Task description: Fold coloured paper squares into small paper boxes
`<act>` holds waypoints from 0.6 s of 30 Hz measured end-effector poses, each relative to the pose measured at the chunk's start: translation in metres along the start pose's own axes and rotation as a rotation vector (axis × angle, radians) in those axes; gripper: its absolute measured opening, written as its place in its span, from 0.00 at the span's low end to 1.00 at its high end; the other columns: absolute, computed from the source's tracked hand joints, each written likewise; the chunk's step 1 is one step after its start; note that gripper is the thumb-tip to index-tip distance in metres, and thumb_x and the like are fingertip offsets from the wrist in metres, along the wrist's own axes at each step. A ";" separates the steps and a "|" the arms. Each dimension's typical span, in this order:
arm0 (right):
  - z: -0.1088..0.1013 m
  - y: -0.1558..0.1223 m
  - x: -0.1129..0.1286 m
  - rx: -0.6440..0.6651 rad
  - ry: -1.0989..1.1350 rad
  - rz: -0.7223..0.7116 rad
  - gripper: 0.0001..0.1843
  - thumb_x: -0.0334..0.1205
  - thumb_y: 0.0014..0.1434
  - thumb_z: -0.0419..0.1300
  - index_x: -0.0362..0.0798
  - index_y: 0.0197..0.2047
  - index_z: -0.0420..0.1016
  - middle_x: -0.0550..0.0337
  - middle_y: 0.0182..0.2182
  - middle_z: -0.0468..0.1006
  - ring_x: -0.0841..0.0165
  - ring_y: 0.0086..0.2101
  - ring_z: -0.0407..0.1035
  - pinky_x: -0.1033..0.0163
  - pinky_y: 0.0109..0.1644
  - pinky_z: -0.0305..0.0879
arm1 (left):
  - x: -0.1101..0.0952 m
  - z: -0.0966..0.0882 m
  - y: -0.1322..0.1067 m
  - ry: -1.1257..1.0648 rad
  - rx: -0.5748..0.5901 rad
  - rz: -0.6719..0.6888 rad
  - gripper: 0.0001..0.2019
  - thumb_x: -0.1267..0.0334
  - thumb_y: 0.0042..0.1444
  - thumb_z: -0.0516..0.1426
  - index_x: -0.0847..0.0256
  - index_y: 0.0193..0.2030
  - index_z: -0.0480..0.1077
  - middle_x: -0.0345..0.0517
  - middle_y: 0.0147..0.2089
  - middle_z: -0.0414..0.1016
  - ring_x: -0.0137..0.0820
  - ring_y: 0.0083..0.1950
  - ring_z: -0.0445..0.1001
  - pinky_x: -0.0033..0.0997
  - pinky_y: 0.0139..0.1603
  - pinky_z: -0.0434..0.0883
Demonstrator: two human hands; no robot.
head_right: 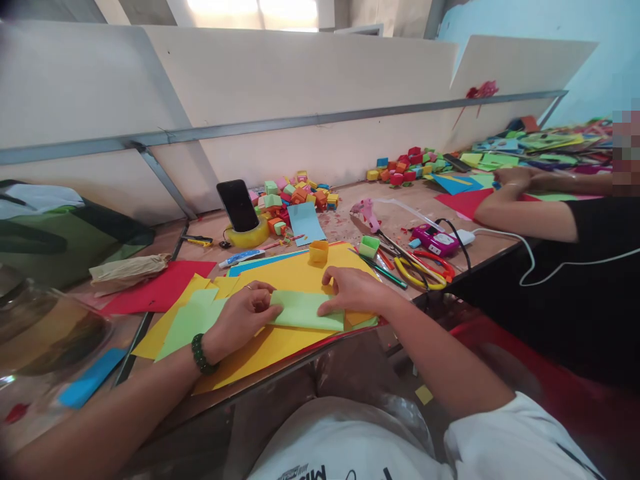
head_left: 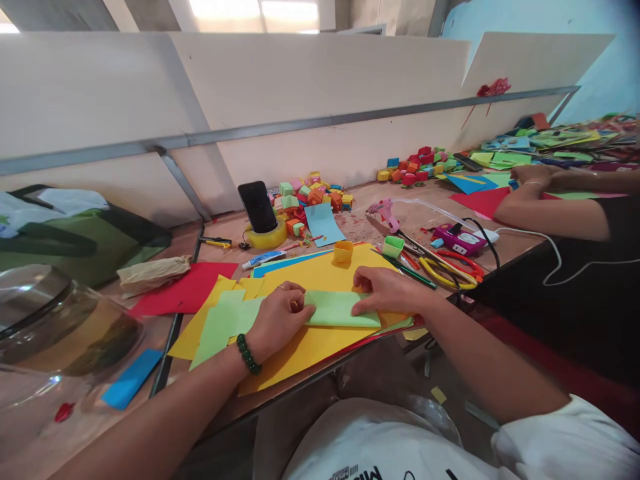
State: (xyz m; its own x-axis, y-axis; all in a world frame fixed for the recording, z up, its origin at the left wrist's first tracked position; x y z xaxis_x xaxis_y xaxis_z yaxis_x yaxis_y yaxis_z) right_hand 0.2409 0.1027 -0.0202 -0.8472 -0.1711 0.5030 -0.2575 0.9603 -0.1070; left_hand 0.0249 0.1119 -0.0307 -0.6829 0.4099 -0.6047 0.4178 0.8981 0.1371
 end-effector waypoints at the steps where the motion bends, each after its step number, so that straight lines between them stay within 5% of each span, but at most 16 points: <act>1: 0.001 0.001 0.000 0.021 0.015 -0.005 0.24 0.51 0.42 0.70 0.47 0.40 0.72 0.61 0.31 0.74 0.69 0.29 0.66 0.67 0.28 0.55 | 0.000 0.000 -0.001 -0.006 -0.005 0.001 0.15 0.60 0.49 0.55 0.58 0.17 0.54 0.46 0.34 0.70 0.37 0.45 0.72 0.32 0.35 0.63; 5: 0.010 0.006 -0.003 0.102 0.090 -0.109 0.16 0.50 0.47 0.66 0.46 0.28 0.72 0.67 0.21 0.67 0.74 0.23 0.58 0.68 0.25 0.48 | 0.001 0.002 -0.004 -0.051 -0.019 0.030 0.16 0.62 0.49 0.55 0.58 0.16 0.54 0.45 0.32 0.69 0.38 0.46 0.72 0.33 0.36 0.65; 8: 0.012 0.004 -0.007 0.037 0.252 -0.195 0.16 0.50 0.50 0.63 0.45 0.25 0.69 0.68 0.21 0.64 0.75 0.24 0.56 0.68 0.27 0.50 | 0.001 0.001 -0.004 -0.160 -0.068 0.045 0.14 0.61 0.47 0.58 0.59 0.18 0.57 0.46 0.34 0.69 0.39 0.48 0.70 0.32 0.38 0.67; 11: 0.012 -0.005 -0.006 -0.036 0.376 -0.225 0.18 0.52 0.50 0.63 0.45 0.26 0.68 0.68 0.21 0.62 0.75 0.24 0.55 0.68 0.27 0.51 | 0.007 -0.004 -0.003 -0.399 -0.187 -0.053 0.13 0.58 0.42 0.63 0.60 0.32 0.66 0.46 0.41 0.69 0.35 0.43 0.70 0.31 0.36 0.69; 13: 0.012 -0.011 -0.003 -0.070 0.398 -0.218 0.17 0.51 0.51 0.63 0.45 0.25 0.67 0.68 0.21 0.62 0.75 0.24 0.55 0.68 0.27 0.51 | 0.008 -0.003 -0.002 -0.579 -0.149 -0.119 0.20 0.56 0.40 0.65 0.61 0.39 0.67 0.41 0.35 0.68 0.29 0.35 0.68 0.28 0.32 0.67; 18: 0.010 -0.014 0.000 -0.246 0.473 -0.127 0.16 0.50 0.46 0.66 0.46 0.24 0.68 0.67 0.20 0.65 0.75 0.23 0.56 0.68 0.25 0.52 | -0.002 -0.002 -0.004 -0.732 0.022 -0.125 0.20 0.49 0.41 0.64 0.63 0.22 0.64 0.34 0.21 0.59 0.22 0.24 0.55 0.24 0.25 0.56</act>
State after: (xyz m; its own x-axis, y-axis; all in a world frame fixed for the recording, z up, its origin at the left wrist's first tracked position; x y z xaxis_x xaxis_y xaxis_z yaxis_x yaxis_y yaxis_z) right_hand 0.2401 0.0867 -0.0278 -0.5003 -0.2257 0.8359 -0.1801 0.9714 0.1545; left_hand 0.0239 0.1080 -0.0282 -0.1555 0.0871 -0.9840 0.3799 0.9248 0.0218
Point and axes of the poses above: each hand's wrist, its own y-axis towards the middle knuckle, its own z-axis out of the palm, x = y × z, the point moved 4 cm from there along y, towards the middle knuckle
